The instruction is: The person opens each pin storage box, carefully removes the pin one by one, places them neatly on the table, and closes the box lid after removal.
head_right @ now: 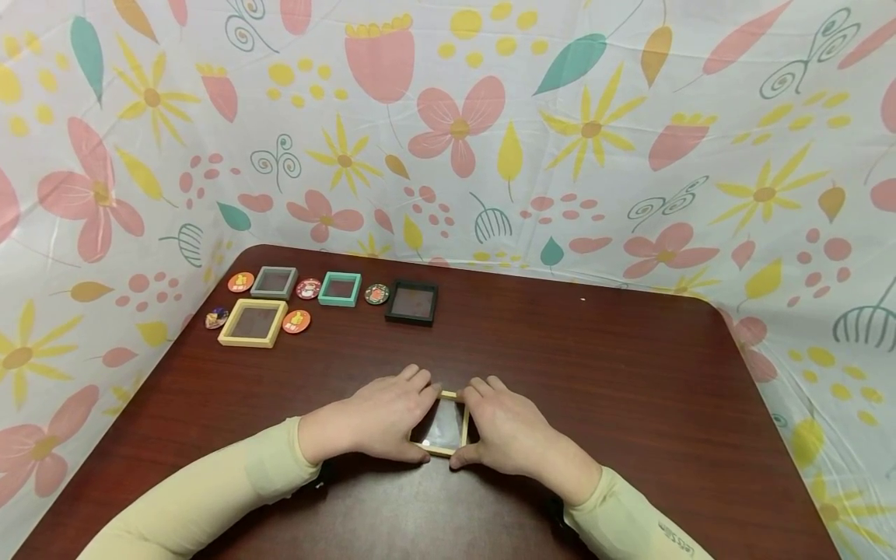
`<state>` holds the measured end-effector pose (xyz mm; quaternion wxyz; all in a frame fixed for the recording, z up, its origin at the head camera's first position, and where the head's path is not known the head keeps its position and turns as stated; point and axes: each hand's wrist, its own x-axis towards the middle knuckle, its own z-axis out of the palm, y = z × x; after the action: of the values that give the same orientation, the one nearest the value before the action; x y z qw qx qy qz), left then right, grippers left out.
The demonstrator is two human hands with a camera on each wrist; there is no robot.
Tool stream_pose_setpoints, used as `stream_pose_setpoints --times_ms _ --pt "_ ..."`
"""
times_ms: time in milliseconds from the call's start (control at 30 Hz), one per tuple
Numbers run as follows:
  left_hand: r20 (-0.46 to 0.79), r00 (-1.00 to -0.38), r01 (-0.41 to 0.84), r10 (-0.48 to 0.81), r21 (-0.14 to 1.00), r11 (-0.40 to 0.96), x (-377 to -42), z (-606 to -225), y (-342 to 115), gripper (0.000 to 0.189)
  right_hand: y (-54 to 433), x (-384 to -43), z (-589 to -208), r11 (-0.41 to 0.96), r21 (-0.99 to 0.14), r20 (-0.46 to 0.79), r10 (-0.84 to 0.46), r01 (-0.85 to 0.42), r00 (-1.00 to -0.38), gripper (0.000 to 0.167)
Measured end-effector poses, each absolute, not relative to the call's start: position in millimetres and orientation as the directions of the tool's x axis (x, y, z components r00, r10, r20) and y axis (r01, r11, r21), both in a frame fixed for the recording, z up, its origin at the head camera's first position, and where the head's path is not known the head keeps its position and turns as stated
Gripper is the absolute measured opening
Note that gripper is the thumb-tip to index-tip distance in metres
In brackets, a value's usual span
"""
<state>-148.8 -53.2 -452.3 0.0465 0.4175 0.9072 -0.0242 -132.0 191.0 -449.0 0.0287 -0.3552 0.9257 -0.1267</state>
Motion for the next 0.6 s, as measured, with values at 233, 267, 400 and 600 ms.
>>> stream_pose_setpoints --times_ms 233,267,400,600 --pt "-0.12 -0.647 0.758 0.753 0.01 0.653 -150.7 -450.4 -55.0 0.099 189.2 -133.6 -453.2 0.703 -0.274 0.071 -0.666 -0.657 -0.742 0.088" --pt "-0.12 -0.646 0.758 0.754 0.008 0.652 -150.8 -450.2 -55.4 0.098 188.6 -133.8 -453.7 0.702 -0.282 0.074 -0.664 -0.654 -0.744 0.088" --pt "-0.118 -0.644 0.761 0.756 0.006 0.649 -152.1 -449.9 -57.1 0.093 186.3 -134.8 -454.8 0.702 -0.325 0.073 -0.649 -0.633 -0.757 0.091" --pt "-0.101 -0.651 0.754 0.752 0.029 0.657 -158.8 -448.2 -62.1 0.077 185.9 -139.1 -456.7 0.707 -0.459 0.016 -0.598 -0.538 -0.801 0.096"
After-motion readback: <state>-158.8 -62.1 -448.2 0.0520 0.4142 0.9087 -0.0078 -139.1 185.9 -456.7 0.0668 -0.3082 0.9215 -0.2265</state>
